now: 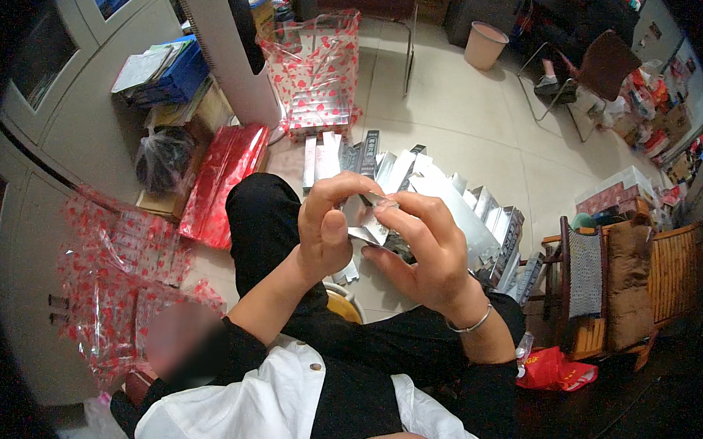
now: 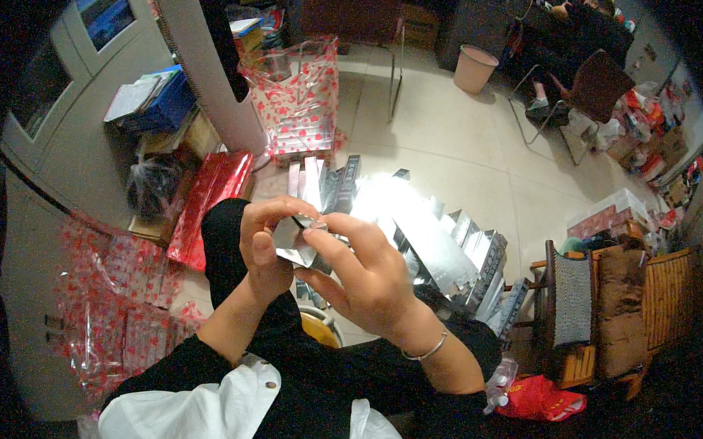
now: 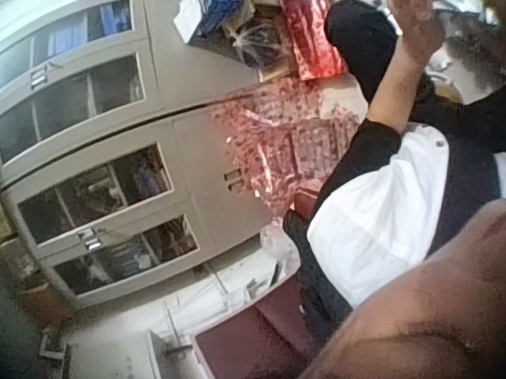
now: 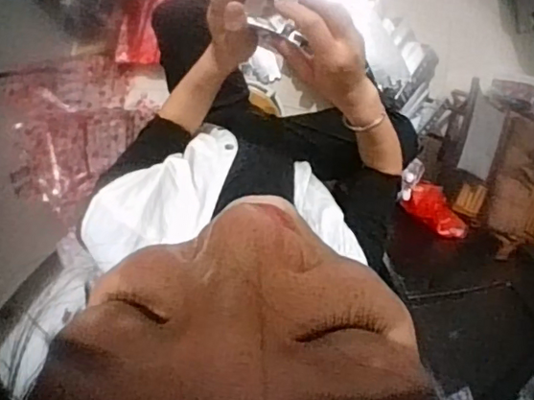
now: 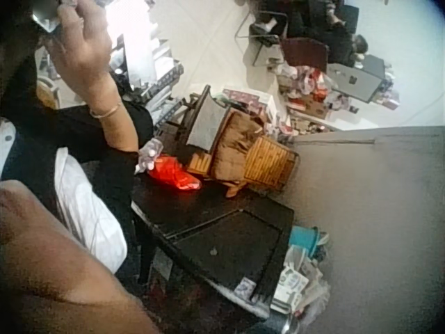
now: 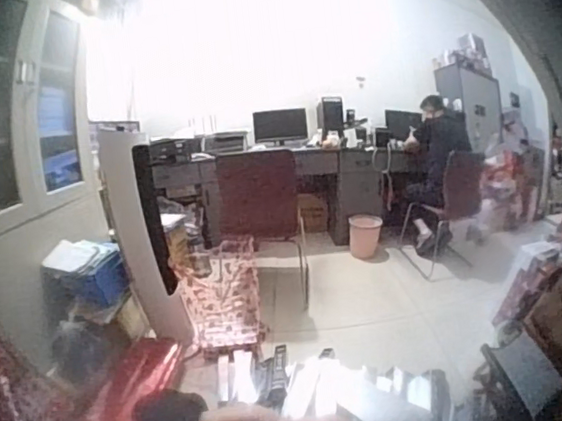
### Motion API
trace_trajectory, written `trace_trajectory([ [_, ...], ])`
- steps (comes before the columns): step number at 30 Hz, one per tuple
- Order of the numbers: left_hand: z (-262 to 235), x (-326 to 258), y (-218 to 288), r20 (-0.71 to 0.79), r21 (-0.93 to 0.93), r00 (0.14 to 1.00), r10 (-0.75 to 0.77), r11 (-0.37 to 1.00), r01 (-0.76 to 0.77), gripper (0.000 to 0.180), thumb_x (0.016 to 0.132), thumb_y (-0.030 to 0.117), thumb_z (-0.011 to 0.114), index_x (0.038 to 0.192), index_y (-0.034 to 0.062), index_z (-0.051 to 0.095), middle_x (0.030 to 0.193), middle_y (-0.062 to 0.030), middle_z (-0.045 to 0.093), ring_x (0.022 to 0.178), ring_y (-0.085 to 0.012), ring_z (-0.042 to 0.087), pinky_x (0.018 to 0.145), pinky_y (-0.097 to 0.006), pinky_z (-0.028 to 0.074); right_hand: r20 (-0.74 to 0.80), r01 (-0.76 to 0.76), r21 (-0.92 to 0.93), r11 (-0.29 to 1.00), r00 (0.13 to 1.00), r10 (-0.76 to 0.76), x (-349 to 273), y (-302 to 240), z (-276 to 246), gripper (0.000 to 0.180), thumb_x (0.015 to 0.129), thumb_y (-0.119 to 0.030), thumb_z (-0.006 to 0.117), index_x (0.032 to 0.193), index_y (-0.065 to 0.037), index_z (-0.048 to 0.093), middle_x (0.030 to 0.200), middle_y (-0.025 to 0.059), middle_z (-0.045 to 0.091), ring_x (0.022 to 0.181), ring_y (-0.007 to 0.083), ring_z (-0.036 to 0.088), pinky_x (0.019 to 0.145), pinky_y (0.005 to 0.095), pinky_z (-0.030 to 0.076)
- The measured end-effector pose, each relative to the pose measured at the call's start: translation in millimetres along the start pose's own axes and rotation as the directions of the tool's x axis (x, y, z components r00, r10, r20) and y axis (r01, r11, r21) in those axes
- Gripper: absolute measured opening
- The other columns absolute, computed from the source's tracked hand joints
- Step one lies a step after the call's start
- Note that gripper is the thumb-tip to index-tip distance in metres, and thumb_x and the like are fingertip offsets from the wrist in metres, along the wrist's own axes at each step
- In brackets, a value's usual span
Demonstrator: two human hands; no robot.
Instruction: The person sits on the floor and repeatedly picks up flat-packed cardboard boxes, folds them into shape, and places them into a growing stack. The person handles the boxes one at a time, folding the flaps and tucking them to form the final box shape.
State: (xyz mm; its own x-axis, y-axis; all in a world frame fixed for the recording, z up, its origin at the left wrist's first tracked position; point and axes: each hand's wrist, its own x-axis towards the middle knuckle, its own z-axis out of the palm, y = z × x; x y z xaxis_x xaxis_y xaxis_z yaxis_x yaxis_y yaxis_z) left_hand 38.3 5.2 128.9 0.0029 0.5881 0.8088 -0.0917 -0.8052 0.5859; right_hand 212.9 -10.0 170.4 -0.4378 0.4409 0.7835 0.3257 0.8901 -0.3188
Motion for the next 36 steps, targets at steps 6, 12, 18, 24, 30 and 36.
trace_trajectory([
  [6, -0.4, 3.5, -4.4, 0.062, 0.021, 0.994, 0.090, 0.996, -0.091, 0.043, 0.107, 0.036, 0.036, 0.116, -0.0040, 0.048, 0.097, -0.0168, 0.065, 0.080, -0.0184, 0.062, 0.071, -0.032, 0.051, 0.036, -0.055, -0.015, 0.998, 0.998, 0.056, 3.9, -5.7, -8.4, 0.054, 0.071, -0.015, 0.084, 0.118, -0.002, 0.060, 0.109, 0.0154, 0.064, 0.087, 0.0313, 0.066, 0.074, 0.0382, 0.055],
  [12, -0.6, 2.0, -0.9, 0.076, 0.071, 0.996, 0.044, 0.996, -0.050, 0.046, 0.107, 0.040, 0.036, 0.117, -0.0036, 0.048, 0.099, -0.0161, 0.064, 0.076, -0.0152, 0.061, 0.068, -0.028, 0.051, 0.056, -0.051, -0.037, 0.998, 0.997, 0.053, 2.7, -5.3, -12.9, 0.059, 0.071, -0.019, 0.085, 0.121, -0.002, 0.058, 0.110, 0.0161, 0.065, 0.090, 0.0317, 0.067, 0.076, 0.0389, 0.055],
  [18, 0.7, -1.0, -0.1, -0.017, 0.045, 1.000, 0.025, 0.999, -0.025, 0.051, 0.106, 0.044, 0.035, 0.118, -0.0035, 0.049, 0.099, -0.0152, 0.065, 0.078, -0.0148, 0.060, 0.068, -0.028, 0.050, -0.062, -0.033, 0.019, 0.999, 0.997, 0.034, -1.2, -3.3, -4.0, 0.064, 0.072, -0.023, 0.086, 0.123, 0.000, 0.056, 0.114, 0.0181, 0.066, 0.098, 0.0326, 0.068, 0.080, 0.0392, 0.056],
  [24, -5.6, 2.1, 6.2, 0.063, 0.107, 0.998, -0.026, 0.994, 0.020, 0.056, 0.104, 0.050, 0.037, 0.119, -0.0034, 0.049, 0.104, -0.0138, 0.064, 0.083, -0.0153, 0.061, 0.072, -0.029, 0.050, 0.009, -0.043, -0.004, 0.999, 0.999, 0.043, -2.7, -2.9, -6.1, 0.066, 0.070, -0.020, 0.088, 0.124, 0.001, 0.055, 0.112, 0.0190, 0.067, 0.098, 0.0324, 0.068, 0.081, 0.0387, 0.056],
  [30, -15.5, 8.2, 17.4, 0.223, -0.090, 0.952, -0.210, 0.968, 0.235, 0.075, 0.098, 0.058, 0.047, 0.140, -0.0038, 0.038, 0.125, -0.0173, 0.055, 0.115, -0.0233, 0.056, 0.100, -0.037, 0.044, -0.071, -0.001, 0.057, 0.998, 0.997, 0.005, 0.2, 7.5, -10.4, 0.065, 0.073, -0.016, 0.085, 0.127, 0.002, 0.053, 0.116, 0.0204, 0.065, 0.098, 0.0339, 0.066, 0.081, 0.0393, 0.055],
  [36, -12.0, -9.6, 15.0, 0.164, 0.149, 0.964, -0.211, 0.971, 0.187, 0.067, 0.101, 0.047, 0.047, 0.143, -0.0041, 0.034, 0.134, -0.0203, 0.048, 0.124, -0.0268, 0.052, 0.105, -0.039, 0.041, -0.073, -0.091, 0.273, 0.958, 0.991, 0.115, -10.8, 12.6, 10.3, 0.083, 0.081, -0.016, 0.080, 0.146, 0.001, 0.030, 0.137, 0.0226, 0.052, 0.123, 0.0334, 0.056, 0.105, 0.0437, 0.045],
])
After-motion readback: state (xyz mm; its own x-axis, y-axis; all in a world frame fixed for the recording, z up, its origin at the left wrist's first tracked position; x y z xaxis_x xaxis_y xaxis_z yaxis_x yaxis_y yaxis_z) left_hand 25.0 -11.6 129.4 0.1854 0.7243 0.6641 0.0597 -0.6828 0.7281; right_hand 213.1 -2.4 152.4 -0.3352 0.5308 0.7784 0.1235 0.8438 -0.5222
